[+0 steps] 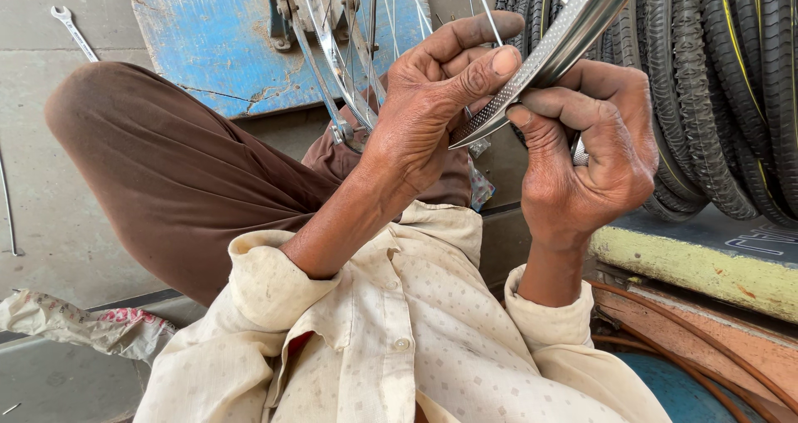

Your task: The person sits on the floor and repairs a bicycle wheel mounted on a truing stand. They insert spokes, attach nipples, and tighten them by hand, occasionally rotating the wheel to access different sections.

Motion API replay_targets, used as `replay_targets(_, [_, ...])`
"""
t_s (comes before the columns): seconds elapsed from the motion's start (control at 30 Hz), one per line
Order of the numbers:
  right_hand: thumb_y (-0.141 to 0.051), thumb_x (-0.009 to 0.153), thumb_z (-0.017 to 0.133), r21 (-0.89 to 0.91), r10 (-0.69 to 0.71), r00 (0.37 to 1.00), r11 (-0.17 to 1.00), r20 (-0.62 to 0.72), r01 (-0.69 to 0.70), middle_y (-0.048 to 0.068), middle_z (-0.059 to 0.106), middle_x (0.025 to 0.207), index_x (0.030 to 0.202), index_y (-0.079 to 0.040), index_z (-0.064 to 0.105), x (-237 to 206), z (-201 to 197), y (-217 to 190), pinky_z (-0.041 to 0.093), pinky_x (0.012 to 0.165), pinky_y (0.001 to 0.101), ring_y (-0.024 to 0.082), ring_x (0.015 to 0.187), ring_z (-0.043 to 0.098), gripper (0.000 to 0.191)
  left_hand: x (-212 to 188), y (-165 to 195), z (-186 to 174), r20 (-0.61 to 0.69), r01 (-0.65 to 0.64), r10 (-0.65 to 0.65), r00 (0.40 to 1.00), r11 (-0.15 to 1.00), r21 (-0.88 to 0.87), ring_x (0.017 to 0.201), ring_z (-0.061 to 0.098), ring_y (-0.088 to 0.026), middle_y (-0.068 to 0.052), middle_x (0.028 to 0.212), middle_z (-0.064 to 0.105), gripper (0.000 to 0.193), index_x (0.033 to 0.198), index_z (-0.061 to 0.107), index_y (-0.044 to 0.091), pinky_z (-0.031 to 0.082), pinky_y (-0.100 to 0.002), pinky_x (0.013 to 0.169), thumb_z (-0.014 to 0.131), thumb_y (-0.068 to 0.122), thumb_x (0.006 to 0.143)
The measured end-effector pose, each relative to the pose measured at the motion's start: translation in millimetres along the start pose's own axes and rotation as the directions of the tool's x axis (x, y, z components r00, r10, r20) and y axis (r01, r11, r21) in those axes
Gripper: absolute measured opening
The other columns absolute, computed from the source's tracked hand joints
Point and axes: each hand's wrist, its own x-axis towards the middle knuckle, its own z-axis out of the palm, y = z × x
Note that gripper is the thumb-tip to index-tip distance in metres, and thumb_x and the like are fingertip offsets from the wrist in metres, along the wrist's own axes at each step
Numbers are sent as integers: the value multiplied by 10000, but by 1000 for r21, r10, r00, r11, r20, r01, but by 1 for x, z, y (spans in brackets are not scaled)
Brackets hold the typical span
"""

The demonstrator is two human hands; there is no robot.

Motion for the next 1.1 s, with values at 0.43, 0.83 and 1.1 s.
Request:
replay_targets(0.43, [-35,969,921,-111,-3,996,994,85,13,98,648,932,992,-18,697,11,-5,-5,416,621,271,155,747,572,225,-8,14,3,29,-39,33,999,969,243,911,712,-116,-78,997,756,556,1427,561,21,584,-251,806,806,168,951])
replay_targets(0.83, [-40,1025,882,-106,-242,958,960,154,260,113,663,1019,1106,-65,681,19,-10,14,516,670,296,184,854,670,218,9,49,-10,505,-311,-9,863,779,545,1117,629,-80,-21,1182,672,330,1360,593,55,542,-279,973,638,316,1162])
replay_targets(1.1, [-27,940,871,-134,-387,891,896,236,424,141,694,1027,1030,-45,633,41,-13,7,550,641,336,244,844,704,256,31,49,-17,495,-160,-184,849,804,573,821,450,-64,56,877,508,351,1209,607,82,402,-259,723,618,414,1095])
